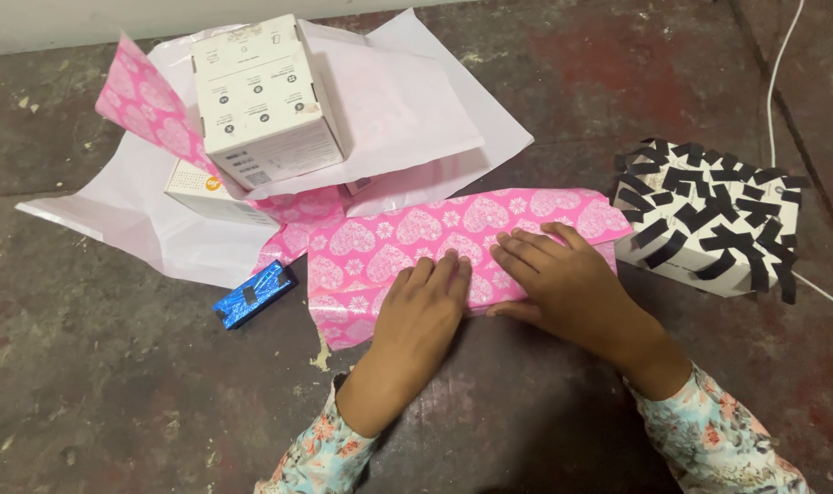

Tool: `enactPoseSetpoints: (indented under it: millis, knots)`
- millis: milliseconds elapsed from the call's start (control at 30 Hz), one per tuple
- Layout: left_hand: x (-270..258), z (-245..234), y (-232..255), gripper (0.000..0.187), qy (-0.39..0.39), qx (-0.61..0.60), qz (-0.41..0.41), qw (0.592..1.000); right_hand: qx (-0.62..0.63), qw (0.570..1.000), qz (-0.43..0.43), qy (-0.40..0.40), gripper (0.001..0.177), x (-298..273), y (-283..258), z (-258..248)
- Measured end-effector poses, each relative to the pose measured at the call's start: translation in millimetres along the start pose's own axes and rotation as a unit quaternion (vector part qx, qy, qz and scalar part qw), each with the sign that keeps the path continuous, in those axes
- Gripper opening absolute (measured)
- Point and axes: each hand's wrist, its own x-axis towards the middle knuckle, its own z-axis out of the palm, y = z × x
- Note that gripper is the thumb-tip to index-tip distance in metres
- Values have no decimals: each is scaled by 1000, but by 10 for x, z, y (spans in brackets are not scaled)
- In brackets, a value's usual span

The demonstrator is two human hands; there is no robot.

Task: The person wraps a small white box with pink patterned wrapping paper and secures it with black tape. They fold the paper edges neatly, apply tape to seal the sides, and set the wrapped gift aside before handling another box.

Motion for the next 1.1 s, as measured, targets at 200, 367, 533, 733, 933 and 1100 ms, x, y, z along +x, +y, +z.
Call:
enactPoseSetpoints:
  millis: [200, 367, 533, 733, 933, 1100]
  knots:
    - [4, 20, 4, 51, -6, 12, -1, 1000, -16, 996, 36, -75, 37, -166, 410, -312]
    - [-3, -10, -3, 51, -22, -1, -1, 1000, -17, 960, 277, 17, 22, -459, 801, -674]
    - [20, -71, -5, 46, -36, -23, -4, 999, -8, 939, 337, -66, 22, -577, 944, -799]
    - [31, -101, -46, 43, -25, -76, -8, 997, -76, 898, 387, -194, 50, -524, 882, -770]
    - [76, -128, -91, 48, -1, -100, -7, 995, -171, 937, 284, -112, 50, -413, 661, -659]
    - [105, -93, -157, 52, -15, -114, -25, 993, -172, 931, 300, -114, 31, -423, 682, -664]
